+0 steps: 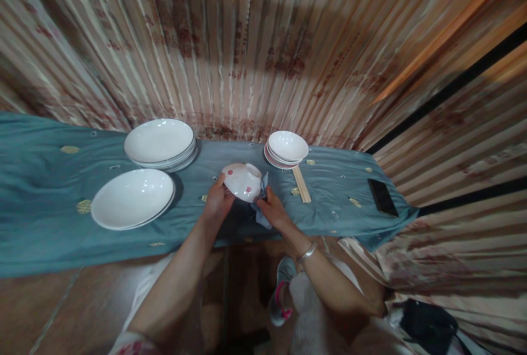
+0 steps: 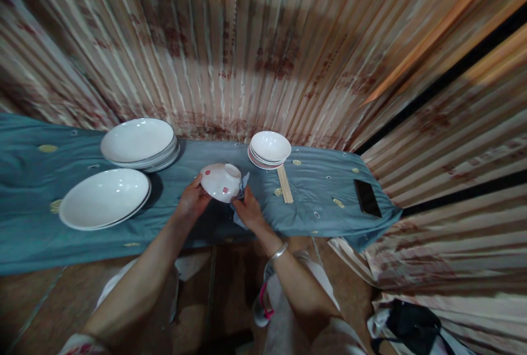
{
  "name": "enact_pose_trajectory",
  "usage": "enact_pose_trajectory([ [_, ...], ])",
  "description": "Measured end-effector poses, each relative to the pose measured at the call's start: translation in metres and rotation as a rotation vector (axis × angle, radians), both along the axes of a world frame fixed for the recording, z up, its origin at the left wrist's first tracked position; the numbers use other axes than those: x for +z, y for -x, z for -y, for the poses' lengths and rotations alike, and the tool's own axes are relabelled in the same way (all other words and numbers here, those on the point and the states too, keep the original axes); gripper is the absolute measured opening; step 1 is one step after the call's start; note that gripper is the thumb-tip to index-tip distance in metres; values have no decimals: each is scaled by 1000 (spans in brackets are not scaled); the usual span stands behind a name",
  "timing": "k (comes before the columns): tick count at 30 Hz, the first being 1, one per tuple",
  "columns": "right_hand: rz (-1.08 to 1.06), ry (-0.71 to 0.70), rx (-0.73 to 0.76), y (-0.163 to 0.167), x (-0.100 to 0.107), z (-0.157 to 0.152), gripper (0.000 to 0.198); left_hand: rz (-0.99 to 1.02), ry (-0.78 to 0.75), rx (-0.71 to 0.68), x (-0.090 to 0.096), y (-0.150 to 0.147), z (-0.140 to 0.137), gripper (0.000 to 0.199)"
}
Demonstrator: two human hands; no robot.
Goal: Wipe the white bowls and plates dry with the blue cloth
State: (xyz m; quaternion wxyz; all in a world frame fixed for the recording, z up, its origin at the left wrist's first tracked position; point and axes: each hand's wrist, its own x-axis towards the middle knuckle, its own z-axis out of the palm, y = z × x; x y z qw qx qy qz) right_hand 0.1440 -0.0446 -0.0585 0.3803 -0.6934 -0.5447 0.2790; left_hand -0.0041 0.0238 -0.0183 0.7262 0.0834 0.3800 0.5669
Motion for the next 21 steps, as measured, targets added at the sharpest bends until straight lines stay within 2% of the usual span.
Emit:
enact_pose_trajectory([
  [5,240,-81,47,9,8,10,82,2,-37,-39,0,-1,1,27],
  [8,370,-101,76,9,15,12,89,0,-13,-29,10,-4,6,27],
  [11,507,-80,77,8,21,14,84,8,-23,-51,20,-8,12,26],
  [14,642,-30,81,9,26,16,73,7,-54,-64,22,-11,15,24],
  [18,706,-82,90,9,32,18,46,15,-111,-87,16,-12,16,15],
  [21,736,-69,79,6,37,18,30,14,-145,-85,16,-12,18,12],
])
